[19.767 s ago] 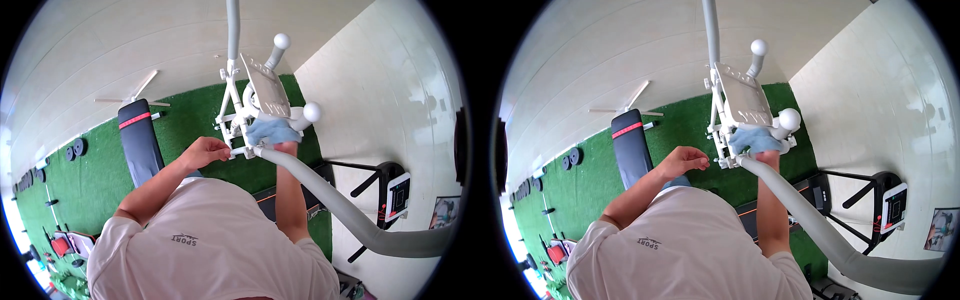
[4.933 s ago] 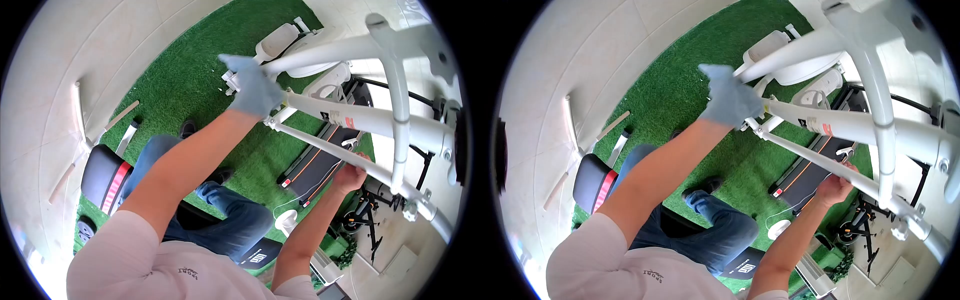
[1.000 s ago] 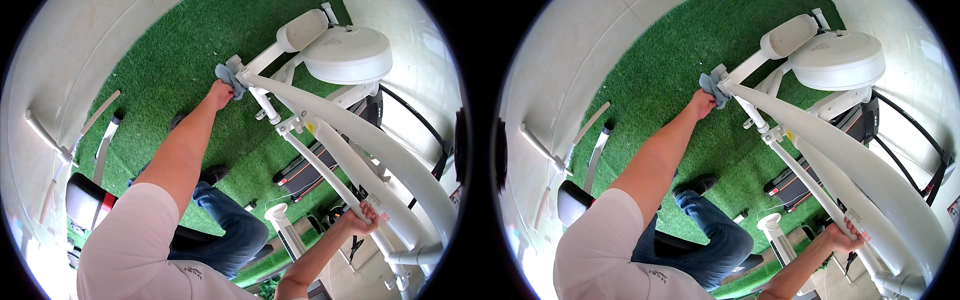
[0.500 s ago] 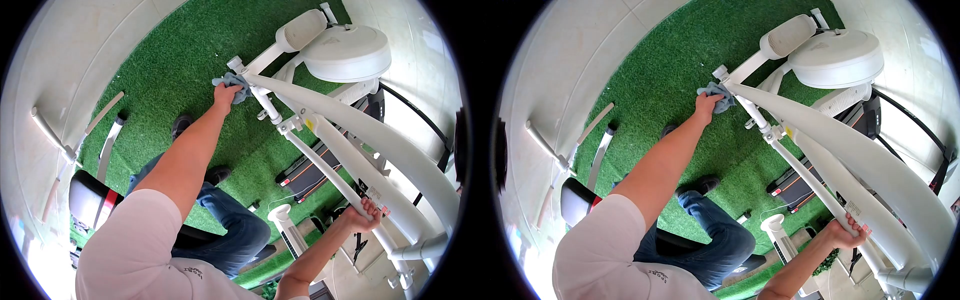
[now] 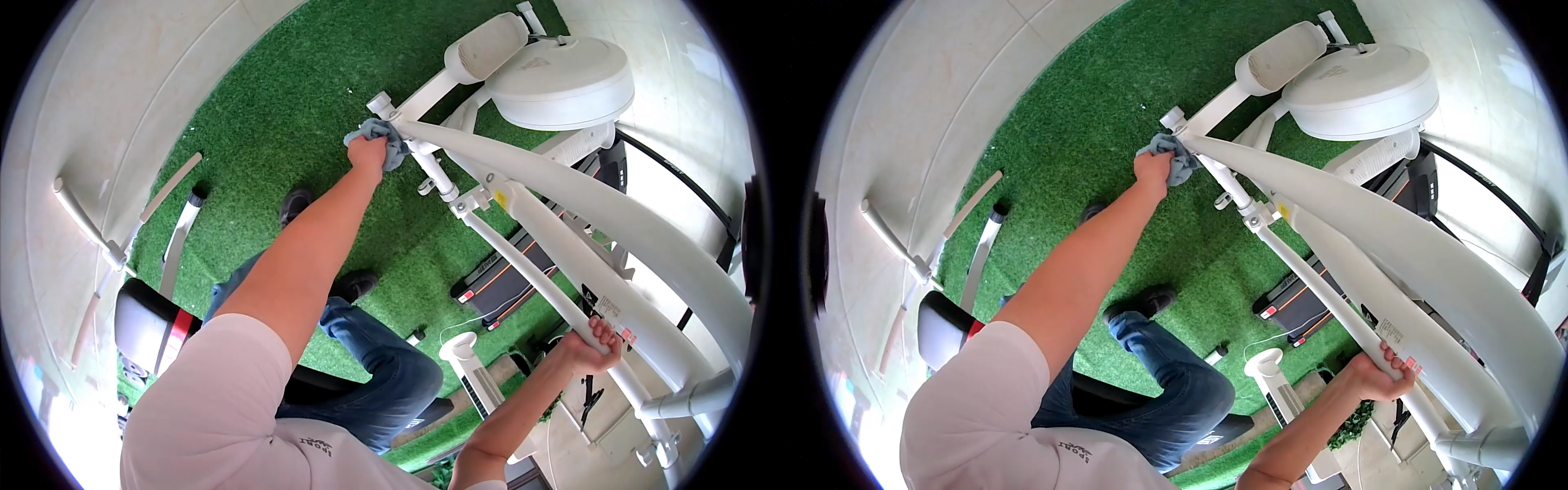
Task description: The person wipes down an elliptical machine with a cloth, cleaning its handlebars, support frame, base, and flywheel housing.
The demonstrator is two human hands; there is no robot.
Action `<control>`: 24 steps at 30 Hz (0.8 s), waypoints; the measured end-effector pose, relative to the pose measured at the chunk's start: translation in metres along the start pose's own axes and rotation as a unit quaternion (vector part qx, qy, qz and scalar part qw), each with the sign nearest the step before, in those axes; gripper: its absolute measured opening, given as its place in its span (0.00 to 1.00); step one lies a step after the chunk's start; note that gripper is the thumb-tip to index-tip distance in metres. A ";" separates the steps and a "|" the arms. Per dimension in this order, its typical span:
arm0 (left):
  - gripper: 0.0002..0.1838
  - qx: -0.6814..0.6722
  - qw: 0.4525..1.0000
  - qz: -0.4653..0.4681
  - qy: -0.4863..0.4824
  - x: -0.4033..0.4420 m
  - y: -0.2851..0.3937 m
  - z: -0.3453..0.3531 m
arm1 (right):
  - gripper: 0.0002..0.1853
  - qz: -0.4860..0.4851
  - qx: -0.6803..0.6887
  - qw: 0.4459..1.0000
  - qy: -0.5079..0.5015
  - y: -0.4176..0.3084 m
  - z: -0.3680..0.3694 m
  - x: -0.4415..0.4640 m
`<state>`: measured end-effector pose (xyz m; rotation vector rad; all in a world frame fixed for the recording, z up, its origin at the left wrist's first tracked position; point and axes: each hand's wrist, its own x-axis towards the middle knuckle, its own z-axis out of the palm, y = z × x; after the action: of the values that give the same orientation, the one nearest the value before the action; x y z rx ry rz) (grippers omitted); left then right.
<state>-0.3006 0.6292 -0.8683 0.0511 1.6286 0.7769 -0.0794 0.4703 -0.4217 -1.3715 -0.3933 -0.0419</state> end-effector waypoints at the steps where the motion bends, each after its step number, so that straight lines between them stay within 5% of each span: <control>1: 0.16 0.037 0.999 0.025 -0.009 0.005 -0.003 -0.003 | 0.10 0.004 -0.002 1.000 -0.014 -0.001 -0.001 0.000; 3: 0.17 0.074 0.996 0.052 -0.017 0.013 -0.010 -0.007 | 0.10 0.008 -0.003 1.000 -0.028 -0.001 -0.001 0.000; 8: 0.22 -0.181 0.966 -0.129 -0.135 -0.012 0.025 -0.017 | 0.10 0.012 0.006 0.999 -0.035 -0.001 -0.002 0.000; 12: 0.20 -0.047 0.993 -0.042 -0.099 -0.004 0.019 -0.020 | 0.07 0.032 0.018 0.992 -0.122 -0.004 -0.021 0.011; 16: 0.17 -0.046 0.981 -0.073 -0.173 0.003 0.026 -0.041 | 0.17 0.007 -0.067 0.997 -0.025 0.010 -0.022 -0.033; 17: 0.17 -0.046 0.981 -0.071 -0.173 0.002 0.029 -0.042 | 0.17 0.020 -0.135 0.987 -0.084 0.032 -0.058 -0.040; 19: 0.16 -0.024 0.977 -0.085 -0.196 -0.002 0.034 -0.047 | 0.13 0.145 -0.287 0.947 -0.003 0.077 -0.052 -0.116; 22: 0.15 0.060 0.974 -0.077 -0.203 -0.030 0.048 -0.061 | 0.13 0.244 -0.271 0.899 -0.242 0.164 -0.019 -0.193; 24: 0.15 0.061 0.971 -0.077 -0.219 -0.065 0.071 -0.073 | 0.15 0.178 -0.226 0.915 -0.283 0.215 0.028 -0.218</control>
<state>-0.3781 0.6221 -0.7754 0.1705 1.2398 0.5007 -0.2352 0.4987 -0.6852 -1.8934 -0.6343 0.6148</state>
